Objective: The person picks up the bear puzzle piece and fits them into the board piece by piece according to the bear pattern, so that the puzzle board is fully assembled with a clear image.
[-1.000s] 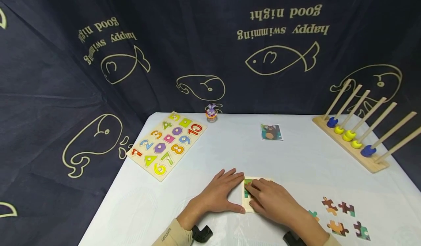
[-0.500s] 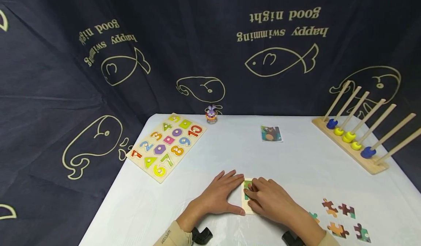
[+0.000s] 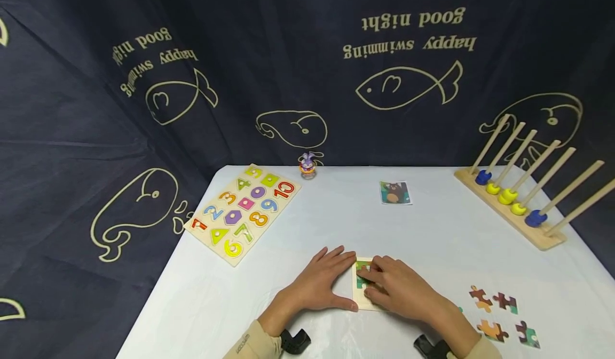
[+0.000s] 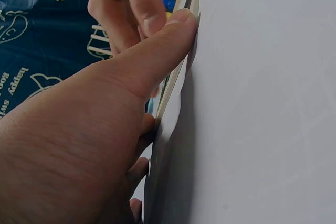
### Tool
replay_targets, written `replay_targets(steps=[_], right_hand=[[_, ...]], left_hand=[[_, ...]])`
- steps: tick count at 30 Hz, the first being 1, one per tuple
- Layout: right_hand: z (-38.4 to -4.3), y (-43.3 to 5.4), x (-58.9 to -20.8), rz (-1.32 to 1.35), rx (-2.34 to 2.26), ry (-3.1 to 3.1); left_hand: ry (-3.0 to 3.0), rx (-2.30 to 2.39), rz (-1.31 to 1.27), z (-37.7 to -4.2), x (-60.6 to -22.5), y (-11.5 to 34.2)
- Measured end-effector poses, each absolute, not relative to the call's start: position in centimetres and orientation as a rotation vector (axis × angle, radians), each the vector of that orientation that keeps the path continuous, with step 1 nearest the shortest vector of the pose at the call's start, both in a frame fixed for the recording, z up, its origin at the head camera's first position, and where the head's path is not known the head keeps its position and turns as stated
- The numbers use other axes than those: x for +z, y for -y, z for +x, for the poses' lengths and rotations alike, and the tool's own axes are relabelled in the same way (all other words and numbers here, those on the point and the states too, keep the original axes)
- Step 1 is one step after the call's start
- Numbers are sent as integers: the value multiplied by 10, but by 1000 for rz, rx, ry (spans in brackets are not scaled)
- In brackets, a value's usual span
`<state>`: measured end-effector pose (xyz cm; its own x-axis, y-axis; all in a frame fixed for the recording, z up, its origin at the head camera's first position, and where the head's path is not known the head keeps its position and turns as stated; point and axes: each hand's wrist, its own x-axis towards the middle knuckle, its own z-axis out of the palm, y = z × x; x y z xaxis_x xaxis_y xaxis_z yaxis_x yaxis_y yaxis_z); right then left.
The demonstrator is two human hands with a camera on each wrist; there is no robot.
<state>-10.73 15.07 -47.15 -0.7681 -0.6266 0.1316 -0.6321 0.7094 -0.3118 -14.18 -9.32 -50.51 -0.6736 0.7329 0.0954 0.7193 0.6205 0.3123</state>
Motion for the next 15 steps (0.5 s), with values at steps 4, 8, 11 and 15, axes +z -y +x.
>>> replay_targets(steps=[4, 8, 11, 15], right_hand=[[-109, -156, -470, 996, 627, 2892], [-109, -160, -468, 998, 617, 2875], [-109, -161, -467, 1046, 550, 2894], [-108, -160, -466, 1083, 499, 2905]], left_hand=[[-2792, 516, 1261, -142, -505, 92], [-2801, 498, 1255, -143, -505, 92], [-2800, 490, 1248, -143, -505, 92], [-2798, 500, 1250, -143, -506, 92]])
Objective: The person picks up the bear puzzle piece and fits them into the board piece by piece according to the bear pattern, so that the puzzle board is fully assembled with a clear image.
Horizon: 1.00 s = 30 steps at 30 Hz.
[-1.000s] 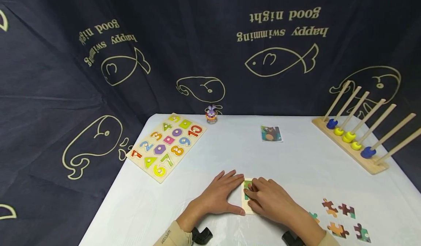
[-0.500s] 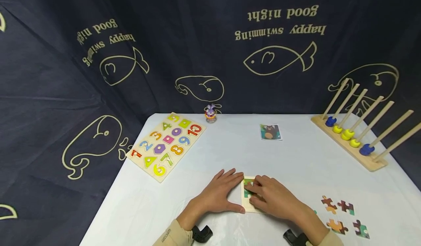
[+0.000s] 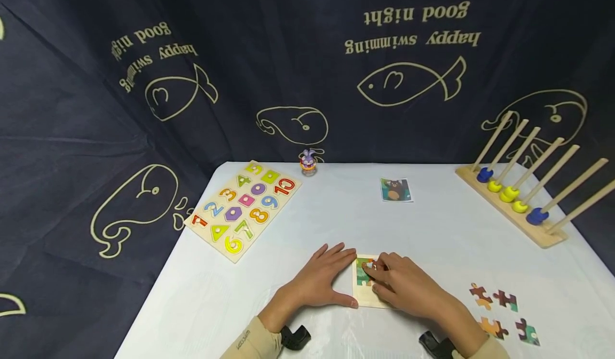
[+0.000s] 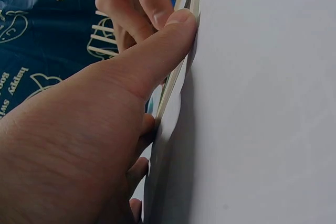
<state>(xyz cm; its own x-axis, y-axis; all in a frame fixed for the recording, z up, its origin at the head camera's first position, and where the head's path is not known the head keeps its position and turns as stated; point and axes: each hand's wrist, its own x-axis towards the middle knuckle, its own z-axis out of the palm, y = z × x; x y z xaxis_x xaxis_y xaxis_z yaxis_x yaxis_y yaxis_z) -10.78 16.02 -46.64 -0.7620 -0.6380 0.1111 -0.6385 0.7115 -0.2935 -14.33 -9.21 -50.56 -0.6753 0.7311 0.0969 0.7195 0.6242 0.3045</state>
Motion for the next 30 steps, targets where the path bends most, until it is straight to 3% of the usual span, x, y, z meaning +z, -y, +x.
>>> replay_targets(steps=[7, 16, 30], right_hand=[[-107, -161, -468, 1026, 609, 2872], [-107, -193, -451, 772, 1162, 2787], [-95, -276, -448, 480, 980, 2926]], left_hand=[[-2794, 505, 1238, -141, -507, 93], [-2811, 488, 1269, -143, -503, 92], [-2803, 488, 1253, -144, -503, 91]])
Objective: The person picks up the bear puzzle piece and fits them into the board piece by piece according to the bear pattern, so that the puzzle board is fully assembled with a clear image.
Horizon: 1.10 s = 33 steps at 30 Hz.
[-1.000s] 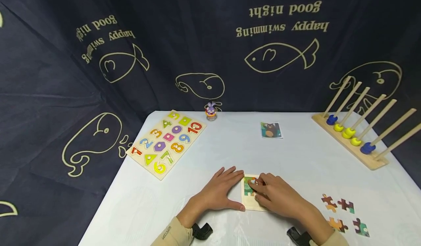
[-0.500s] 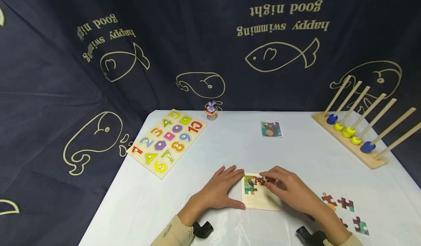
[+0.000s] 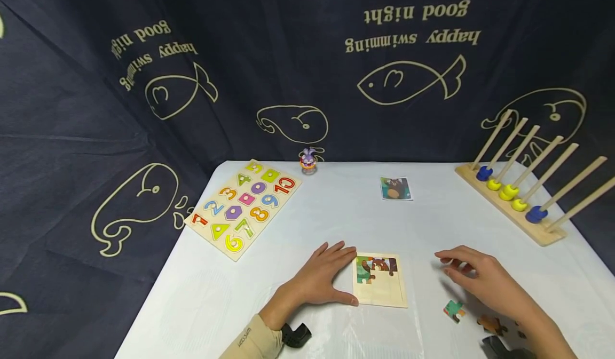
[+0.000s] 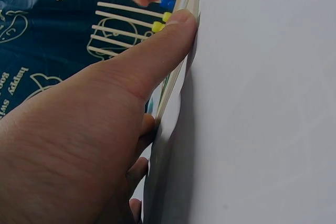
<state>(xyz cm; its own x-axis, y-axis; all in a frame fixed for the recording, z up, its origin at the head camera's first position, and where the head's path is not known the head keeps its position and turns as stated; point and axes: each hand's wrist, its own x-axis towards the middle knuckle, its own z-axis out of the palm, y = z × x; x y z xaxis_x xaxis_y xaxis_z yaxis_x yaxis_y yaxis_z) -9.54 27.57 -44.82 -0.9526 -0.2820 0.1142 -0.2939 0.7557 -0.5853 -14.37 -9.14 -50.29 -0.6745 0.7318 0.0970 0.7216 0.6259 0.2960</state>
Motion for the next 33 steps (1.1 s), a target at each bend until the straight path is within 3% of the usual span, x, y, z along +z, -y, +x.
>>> replay_targets(steps=[14, 23, 33], right_hand=[[-75, -337, -470, 132, 826, 3202], [-72, -350, -476, 275, 945, 3316], [-76, -344, -474, 168, 859, 3316]], left_hand=[[-2803, 504, 1251, -144, -505, 92], [-2808, 502, 1244, -144, -505, 92], [-2811, 494, 1251, -144, -505, 92]])
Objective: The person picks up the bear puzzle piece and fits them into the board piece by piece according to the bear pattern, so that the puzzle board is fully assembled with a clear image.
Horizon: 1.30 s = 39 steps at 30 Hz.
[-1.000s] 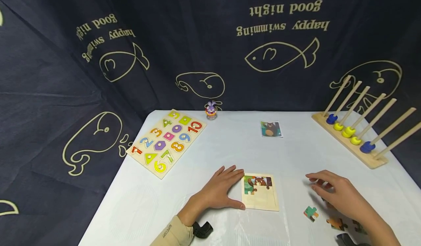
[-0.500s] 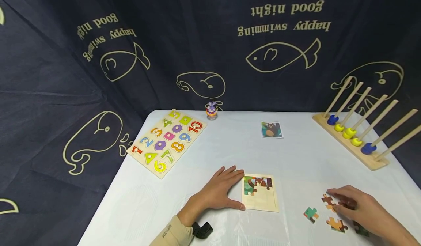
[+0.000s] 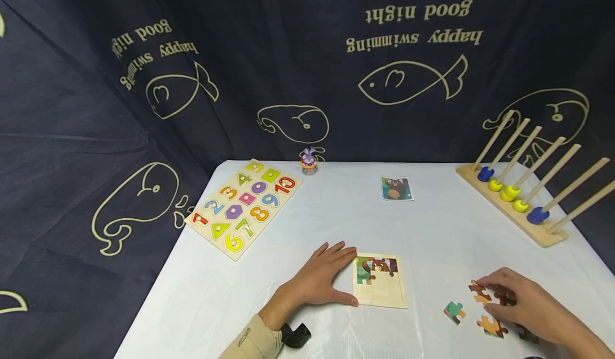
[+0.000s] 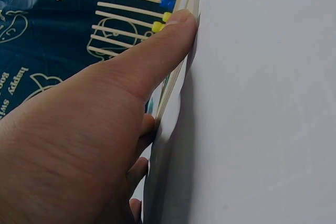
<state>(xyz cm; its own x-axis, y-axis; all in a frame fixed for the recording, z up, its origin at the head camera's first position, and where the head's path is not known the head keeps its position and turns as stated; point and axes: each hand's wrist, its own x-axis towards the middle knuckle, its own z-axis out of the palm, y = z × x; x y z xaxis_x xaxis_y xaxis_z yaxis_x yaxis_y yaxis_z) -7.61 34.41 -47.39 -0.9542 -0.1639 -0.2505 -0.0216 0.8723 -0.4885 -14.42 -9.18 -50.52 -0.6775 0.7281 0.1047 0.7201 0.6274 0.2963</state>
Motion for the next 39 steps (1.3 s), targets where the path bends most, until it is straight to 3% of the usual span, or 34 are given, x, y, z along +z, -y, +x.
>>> replay_targets(steps=[21, 39], right_hand=[[-90, -291, -461, -217, -746, -2886], [-106, -235, -466, -525, -732, -2922]], left_hand=[[-2807, 496, 1258, -144, -503, 92], [-2797, 497, 1259, -144, -502, 92]])
